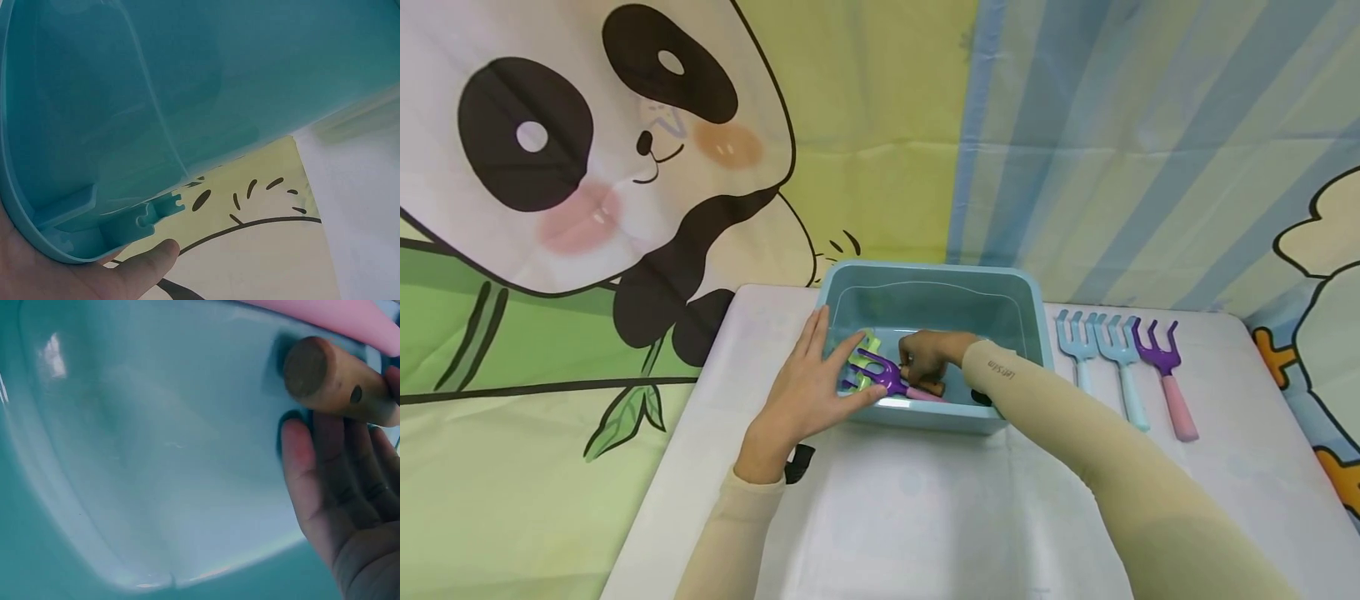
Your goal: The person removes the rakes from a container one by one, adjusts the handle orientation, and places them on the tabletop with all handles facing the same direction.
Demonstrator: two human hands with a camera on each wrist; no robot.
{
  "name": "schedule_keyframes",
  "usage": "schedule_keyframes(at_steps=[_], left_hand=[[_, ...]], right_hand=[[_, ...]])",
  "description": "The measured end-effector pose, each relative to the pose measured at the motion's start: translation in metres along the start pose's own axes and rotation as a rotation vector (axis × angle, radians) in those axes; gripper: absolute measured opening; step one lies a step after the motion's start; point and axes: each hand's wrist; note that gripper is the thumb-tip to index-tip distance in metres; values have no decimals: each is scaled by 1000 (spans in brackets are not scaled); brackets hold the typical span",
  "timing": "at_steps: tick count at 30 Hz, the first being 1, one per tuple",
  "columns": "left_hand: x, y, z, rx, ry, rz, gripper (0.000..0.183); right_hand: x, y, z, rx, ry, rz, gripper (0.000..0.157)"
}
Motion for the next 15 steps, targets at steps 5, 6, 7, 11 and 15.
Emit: schedule_keyframes(at_steps=[5,6,7,11,15], left_hand=[[-1,1,1,4,3,1,90],[-1,1,1,4,1,2,90],[-1,1,1,2,-2,1,90],[-1,1,1,-10,-14,-9,91],[0,1,2,-14,-20,-15,91]], right_hand=[[-6,-4,3,-8,99,-59,19],[-8,-5,4,-1,133,-69,21],[-10,-6,6,7,165,-77,19],[-16,-10,12,56,297,-113,21],[-21,-11,16,94,375,-160,52]])
Point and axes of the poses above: each hand's wrist, its own y-axis towards the middle knuckle, its own x-axis out of the palm, z = x × y, and after that the axes turned 1 degree about -x, right-handed
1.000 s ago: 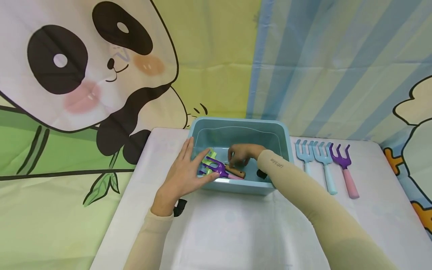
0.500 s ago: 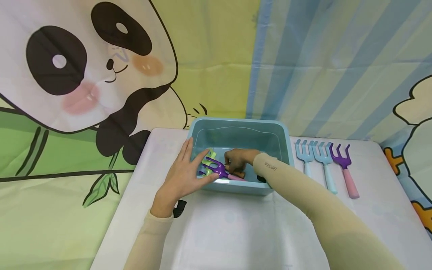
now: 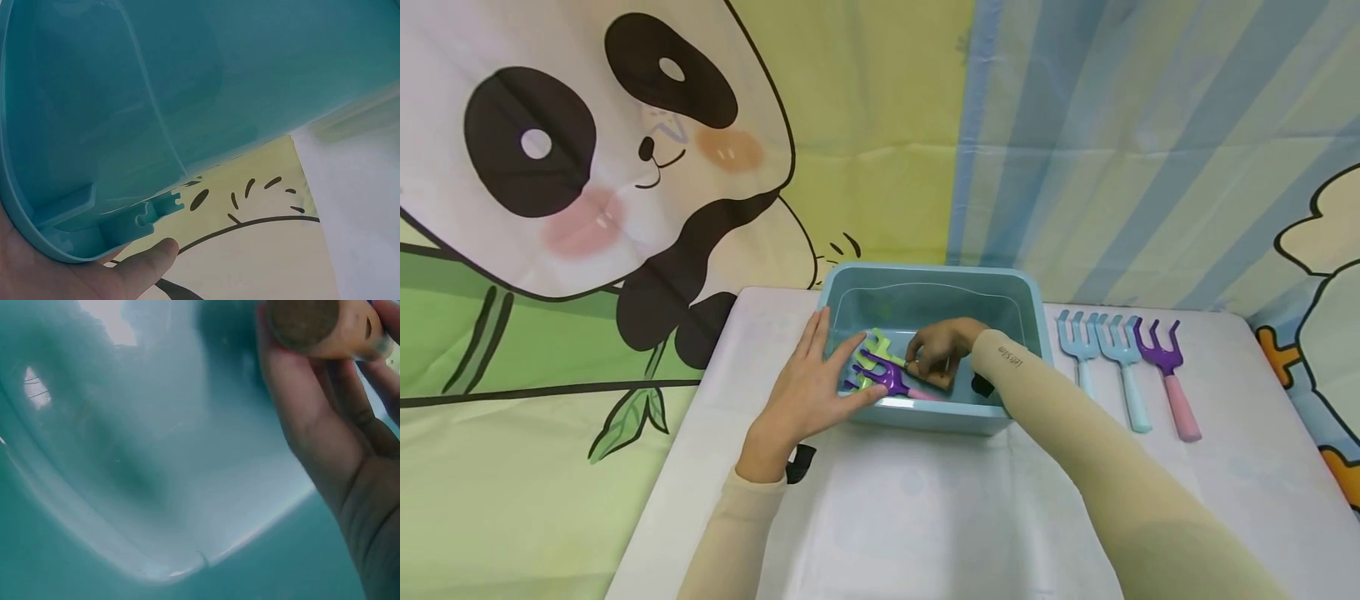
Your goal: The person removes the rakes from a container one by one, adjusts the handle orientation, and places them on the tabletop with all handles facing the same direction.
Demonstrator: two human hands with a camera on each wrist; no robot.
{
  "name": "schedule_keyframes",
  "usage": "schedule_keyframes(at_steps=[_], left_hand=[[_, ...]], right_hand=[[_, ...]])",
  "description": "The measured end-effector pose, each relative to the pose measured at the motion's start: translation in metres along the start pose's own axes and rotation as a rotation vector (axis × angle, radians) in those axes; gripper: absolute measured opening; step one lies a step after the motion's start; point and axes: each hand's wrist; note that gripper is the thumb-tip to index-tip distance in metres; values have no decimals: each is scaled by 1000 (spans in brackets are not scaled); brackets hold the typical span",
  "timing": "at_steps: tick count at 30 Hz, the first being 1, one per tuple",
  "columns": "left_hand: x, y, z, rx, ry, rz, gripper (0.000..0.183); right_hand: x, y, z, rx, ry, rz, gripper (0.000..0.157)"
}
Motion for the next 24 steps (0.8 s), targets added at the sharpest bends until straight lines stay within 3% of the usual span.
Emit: schedule_keyframes(at_steps=[4,8,13,24], left_hand=[[1,-1,0,4,-1,3,91],[1,-1,1,2,7,3,91],[-1,0,1,6,13,7,92],[1,0,-2,1,19,2,92]], right_hand=[[-2,-1,1,43,34,-32,56],[-3,-4,1,54,1,7,54],[-4,-6,0,16,-27,66,53],[-13,-24,-16,-86,-3,60,57]])
Point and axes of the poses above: each hand's wrist, its own y-axis towards the middle knuckle, its own x-axis out of the palm, z = x × y, and after that the axes turned 1 degree about -x, right-handed
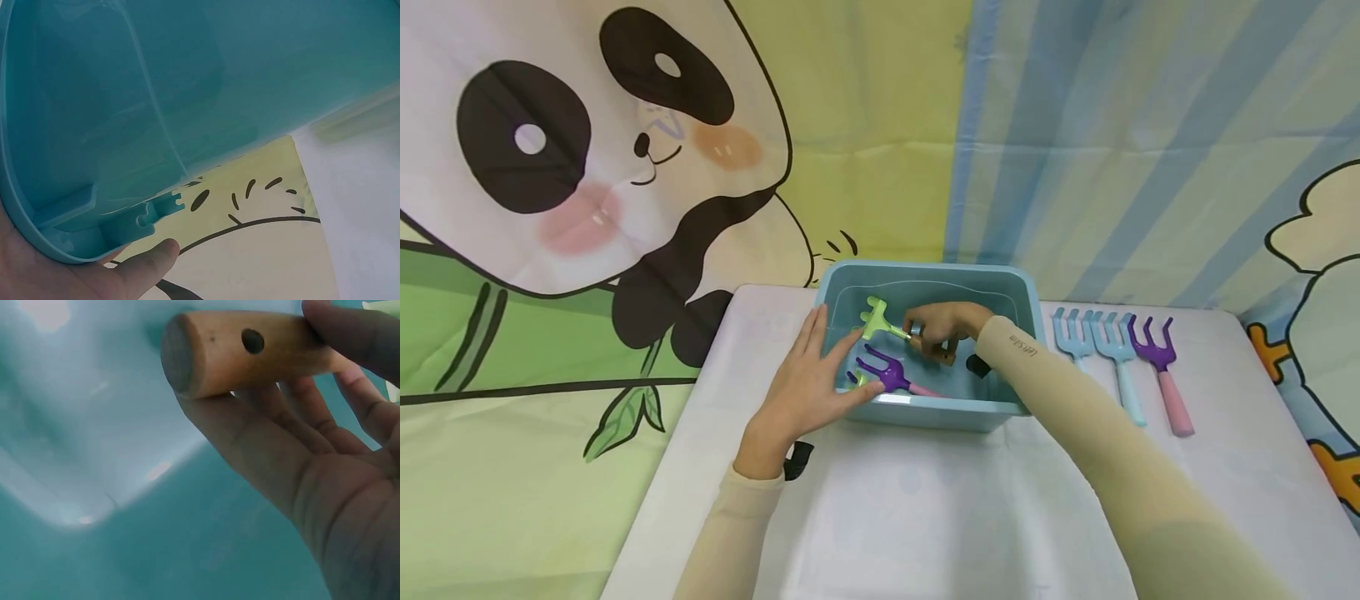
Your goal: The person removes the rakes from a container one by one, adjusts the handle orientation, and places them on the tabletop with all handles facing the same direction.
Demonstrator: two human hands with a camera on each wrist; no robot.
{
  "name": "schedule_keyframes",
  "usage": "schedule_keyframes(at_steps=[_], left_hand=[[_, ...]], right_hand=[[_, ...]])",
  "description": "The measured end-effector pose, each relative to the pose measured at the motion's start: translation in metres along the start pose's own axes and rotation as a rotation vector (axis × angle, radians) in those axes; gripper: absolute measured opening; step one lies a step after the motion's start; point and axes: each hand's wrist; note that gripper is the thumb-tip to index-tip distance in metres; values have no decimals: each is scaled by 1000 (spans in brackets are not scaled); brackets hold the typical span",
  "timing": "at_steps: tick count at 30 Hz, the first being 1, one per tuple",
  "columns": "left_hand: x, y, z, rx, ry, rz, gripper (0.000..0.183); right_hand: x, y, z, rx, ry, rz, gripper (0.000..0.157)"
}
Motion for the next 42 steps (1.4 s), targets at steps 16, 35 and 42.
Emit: schedule_keyframes(at_steps=[16,35,42], left_hand=[[-1,0,0,-11,-8,-3,93],[0,0,1,-19,-17,-14,94],[-1,-1,2,-20,-22,-21,94]], right_hand=[[-24,-69,-28,-142,130,-38,45],[-11,-167,-2,-332,277,223,55],[6,-199,28,-351,319,329,51]])
Point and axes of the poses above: each hand's wrist, its own y-axis towards the middle knuckle, its own x-axis out of the palm, z = x × y, and after that the axes turned 1 degree about -x, right-handed
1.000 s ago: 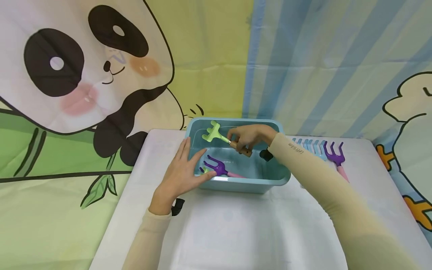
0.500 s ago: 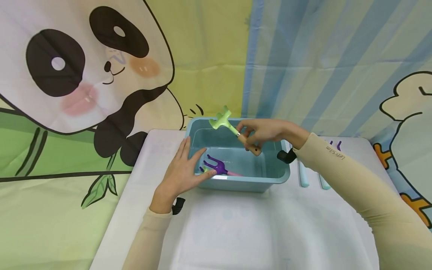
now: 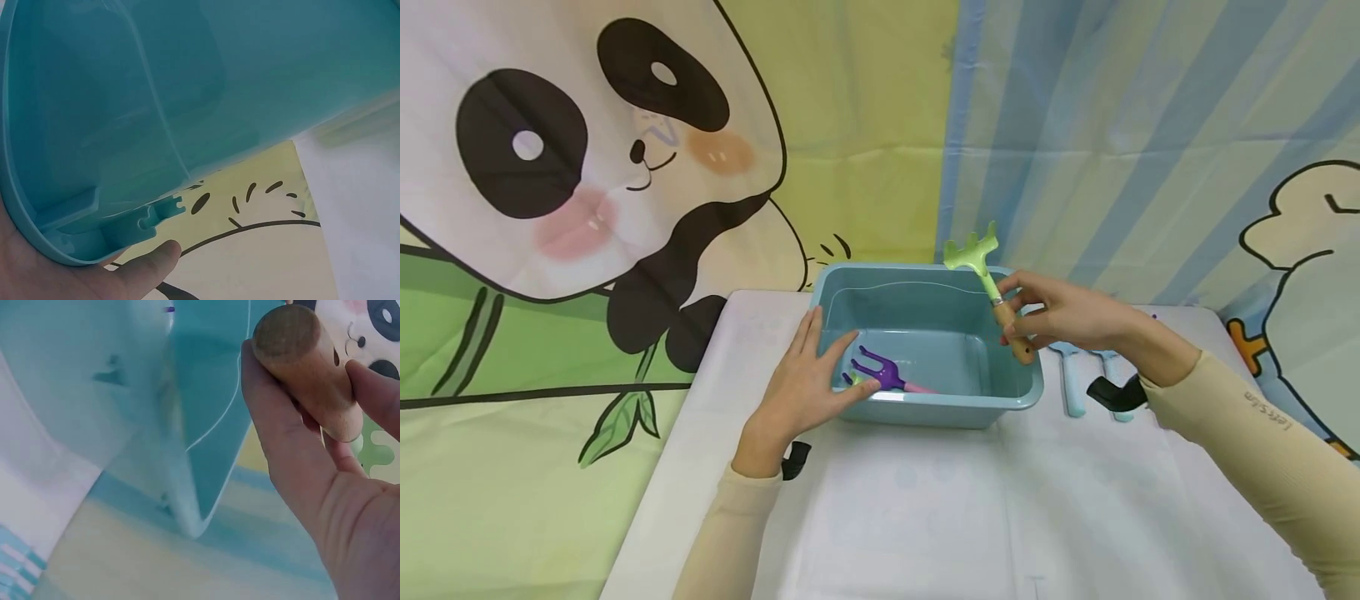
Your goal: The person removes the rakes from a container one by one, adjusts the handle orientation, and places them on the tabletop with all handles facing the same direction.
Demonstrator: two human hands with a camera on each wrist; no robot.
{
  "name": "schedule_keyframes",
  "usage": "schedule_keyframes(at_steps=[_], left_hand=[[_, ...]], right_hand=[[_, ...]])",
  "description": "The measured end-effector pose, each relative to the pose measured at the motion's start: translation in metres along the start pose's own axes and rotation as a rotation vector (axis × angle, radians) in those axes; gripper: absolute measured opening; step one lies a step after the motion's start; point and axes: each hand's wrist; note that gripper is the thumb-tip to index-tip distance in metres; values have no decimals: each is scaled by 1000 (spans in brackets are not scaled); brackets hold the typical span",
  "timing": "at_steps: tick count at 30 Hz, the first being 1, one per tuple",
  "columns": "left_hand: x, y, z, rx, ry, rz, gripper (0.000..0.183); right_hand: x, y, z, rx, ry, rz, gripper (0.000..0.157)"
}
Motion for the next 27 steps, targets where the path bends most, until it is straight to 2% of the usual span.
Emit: schedule_keyframes(at_steps=[7,16,19,24,27], left_hand=[[1,0,0,-4,-9,4,93],[3,1,1,14,-7,16,92],[3,1,1,15,-10,16,92],[2,0,1,11,-11,15,91],[1,-1,1,12,-14,12,91]], right_hand=[[-4,-37,29,-32,63,110,49],[5,-84,79,28,68,222,54],[11,-97,99,37,87,237,56],[21,-113,135,14,173,211,54],[28,-119,155,36,218,205,55]])
Point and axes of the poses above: each hand's wrist, its own y-axis towards the middle knuckle, its own x-axis out of the palm, z = x × y, and after that the axes turned 1 degree about -x, right-handed
